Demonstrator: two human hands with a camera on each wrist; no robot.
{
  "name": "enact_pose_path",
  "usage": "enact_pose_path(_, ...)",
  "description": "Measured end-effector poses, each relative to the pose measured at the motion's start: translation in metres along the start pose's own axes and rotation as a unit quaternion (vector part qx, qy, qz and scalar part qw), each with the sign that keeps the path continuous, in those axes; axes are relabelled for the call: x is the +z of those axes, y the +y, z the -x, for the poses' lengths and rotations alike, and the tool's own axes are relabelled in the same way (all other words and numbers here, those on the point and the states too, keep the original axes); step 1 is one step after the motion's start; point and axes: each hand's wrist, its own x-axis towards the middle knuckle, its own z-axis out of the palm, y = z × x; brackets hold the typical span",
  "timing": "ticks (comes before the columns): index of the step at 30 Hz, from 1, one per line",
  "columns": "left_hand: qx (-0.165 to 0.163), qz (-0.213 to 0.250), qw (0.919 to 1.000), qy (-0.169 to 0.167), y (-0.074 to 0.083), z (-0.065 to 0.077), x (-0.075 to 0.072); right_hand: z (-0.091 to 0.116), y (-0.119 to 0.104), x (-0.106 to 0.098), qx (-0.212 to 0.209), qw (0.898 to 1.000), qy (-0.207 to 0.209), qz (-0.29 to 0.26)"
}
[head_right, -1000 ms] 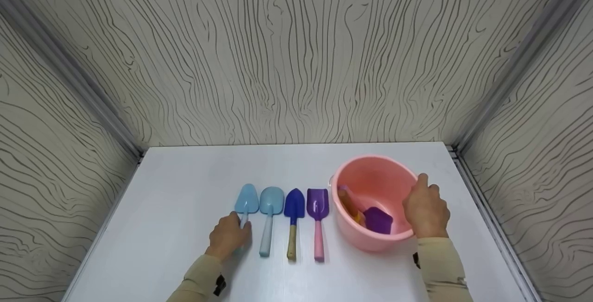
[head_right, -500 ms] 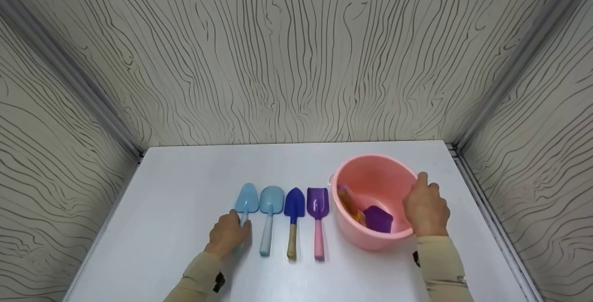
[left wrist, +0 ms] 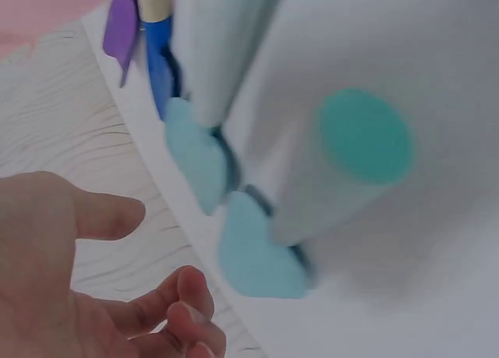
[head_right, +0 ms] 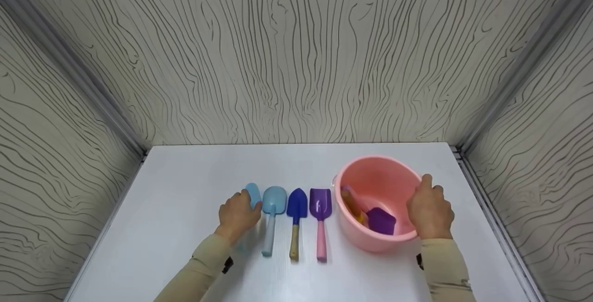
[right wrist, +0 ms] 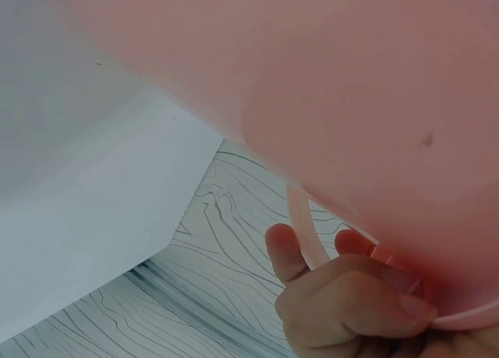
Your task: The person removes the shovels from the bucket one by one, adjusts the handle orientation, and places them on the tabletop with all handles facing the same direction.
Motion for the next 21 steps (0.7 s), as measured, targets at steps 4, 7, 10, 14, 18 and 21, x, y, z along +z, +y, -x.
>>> enact_pose_path(4, 0.034, -0.040, 0.9986, 0.006, 0.021, -0.010, -0.008, 0.001, 0.000, 0.002, 0.004, 1.000, -0.002, -0.005)
enact_pose_path(7, 0.053, -0.061, 0.9966, 0.016, 0.036, -0.016, -0.013, 0.001, 0.000, 0.003, -0.006, 1.000, 0.007, -0.002)
enact_pose_path(10, 0.068, -0.070, 0.9948, 0.029, 0.050, -0.020, -0.018, 0.001, 0.002, 0.003, -0.023, 0.999, 0.022, 0.012)
enact_pose_path(14, 0.089, -0.076, 0.9929, 0.023, 0.069, -0.023, -0.023, 0.002, 0.003, 0.001, -0.024, 0.999, 0.033, 0.023)
enact_pose_path(18, 0.121, -0.087, 0.9883, 0.030, 0.088, -0.025, -0.028, 0.002, 0.002, 0.000, -0.013, 0.999, 0.024, 0.016)
enact_pose_path(21, 0.142, -0.091, 0.9845, 0.048, 0.104, -0.025, -0.029, 0.003, 0.000, 0.001, -0.012, 1.000, 0.019, 0.008)
